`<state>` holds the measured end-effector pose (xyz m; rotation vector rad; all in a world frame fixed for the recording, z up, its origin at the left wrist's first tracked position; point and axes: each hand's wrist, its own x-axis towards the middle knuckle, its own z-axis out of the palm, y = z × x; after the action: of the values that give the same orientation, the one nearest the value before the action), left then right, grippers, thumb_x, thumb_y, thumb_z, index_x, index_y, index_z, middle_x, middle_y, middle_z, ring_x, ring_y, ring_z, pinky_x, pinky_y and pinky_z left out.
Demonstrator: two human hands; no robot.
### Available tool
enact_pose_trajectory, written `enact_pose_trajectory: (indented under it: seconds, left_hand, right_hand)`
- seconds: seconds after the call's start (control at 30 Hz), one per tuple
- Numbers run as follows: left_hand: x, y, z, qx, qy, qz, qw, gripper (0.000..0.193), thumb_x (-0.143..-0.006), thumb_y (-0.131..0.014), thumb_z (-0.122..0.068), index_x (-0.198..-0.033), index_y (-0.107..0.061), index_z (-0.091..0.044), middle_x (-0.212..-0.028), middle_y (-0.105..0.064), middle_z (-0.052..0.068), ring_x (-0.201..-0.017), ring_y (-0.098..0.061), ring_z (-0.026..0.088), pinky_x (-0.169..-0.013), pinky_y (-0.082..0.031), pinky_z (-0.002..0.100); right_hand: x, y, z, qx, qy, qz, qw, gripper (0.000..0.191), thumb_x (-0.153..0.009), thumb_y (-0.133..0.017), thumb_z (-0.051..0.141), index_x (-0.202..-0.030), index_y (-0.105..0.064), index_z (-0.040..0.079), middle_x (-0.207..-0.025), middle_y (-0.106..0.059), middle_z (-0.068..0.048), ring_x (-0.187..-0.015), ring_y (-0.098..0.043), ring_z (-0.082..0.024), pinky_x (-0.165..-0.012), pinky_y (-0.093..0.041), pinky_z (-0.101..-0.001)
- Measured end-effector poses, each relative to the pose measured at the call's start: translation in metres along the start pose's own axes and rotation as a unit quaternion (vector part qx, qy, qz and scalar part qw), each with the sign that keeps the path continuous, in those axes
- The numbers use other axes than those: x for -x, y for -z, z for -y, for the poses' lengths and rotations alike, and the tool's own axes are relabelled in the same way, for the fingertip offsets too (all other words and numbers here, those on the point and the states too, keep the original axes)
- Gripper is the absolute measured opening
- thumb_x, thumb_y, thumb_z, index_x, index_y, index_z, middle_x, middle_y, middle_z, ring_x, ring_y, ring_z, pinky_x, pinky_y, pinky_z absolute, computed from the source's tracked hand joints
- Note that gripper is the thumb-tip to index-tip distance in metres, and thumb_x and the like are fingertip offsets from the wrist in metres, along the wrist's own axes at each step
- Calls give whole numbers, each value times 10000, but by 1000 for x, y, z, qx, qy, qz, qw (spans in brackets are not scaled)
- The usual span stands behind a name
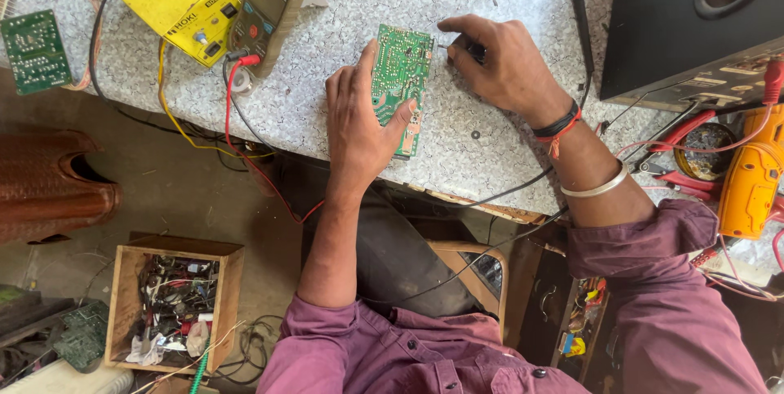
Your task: The person uses a small metal tool to scrape and clean the surface of a green circuit board, then flips it over and continues scraping the other side. The person holds the board steady with one hand while working with the tool in the other.
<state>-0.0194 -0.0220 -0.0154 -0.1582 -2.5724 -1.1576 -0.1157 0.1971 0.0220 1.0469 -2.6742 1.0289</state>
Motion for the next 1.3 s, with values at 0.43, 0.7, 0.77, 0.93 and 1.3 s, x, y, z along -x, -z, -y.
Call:
enact_pose_trajectory:
  seconds: [0.43, 0.7, 0.77, 0.93, 1.3]
  left_hand:
    - [1, 4, 0, 24, -16, 2, 1000, 881, -868, -853, -249, -1575, -366, -52, -1417, -574, 167, -1307, -488, 359, -1158, -390, 478]
    - [2, 17, 4, 118, -31, 57, 991, 934, -862, -797, -72, -1640, -283, -115, -1451, -606, 135, -1333, -539, 315, -1184, -422, 443]
    - [2, 17, 4, 191, -22, 57, 980, 932, -881, -773, -34, -1653, -258, -126, -1464, -595, 153, -1359, -577, 289, -1176, -463, 414]
    - [1, 12, 11, 292, 30, 18, 956, 814, -950, -684, 40, -1640, -287, -129, -1549, -553, 195, -1361, -634, 259, -1108, -564, 359]
    - [2, 1, 14, 226, 9, -59, 972, 645, -976, -617, 67, -1577, -408, -37, -1558, -560, 213, -1459, -576, 306, -1206, -485, 393]
  right_hand:
    - [6, -13, -23, -112, -35, -66, 991, 222, -948, -645, -76, -1154, -618, 2, -1075, -730, -142, -891, -698, -196, -741, -559, -304]
    - [4, -16, -48, -377, -63, -140, 913, 363, -998, -559, -157, -1337, -549, -27, -1240, -702, -104, -1056, -699, -128, -946, -619, -266]
    - [3, -16, -43, -362, -55, -131, 921, 336, -1039, -615, -119, -1358, -555, -29, -1249, -708, -118, -1079, -717, -138, -959, -623, -269]
    - [1, -14, -18, -287, -32, -82, 954, 271, -1057, -653, -78, -1317, -631, -7, -1217, -745, -124, -1102, -728, -139, -931, -618, -272]
    - [-1, -6, 16, -96, 84, -28, 991, 299, -910, -737, -42, -1185, -750, 75, -1134, -697, -135, -996, -726, -265, -838, -596, -345]
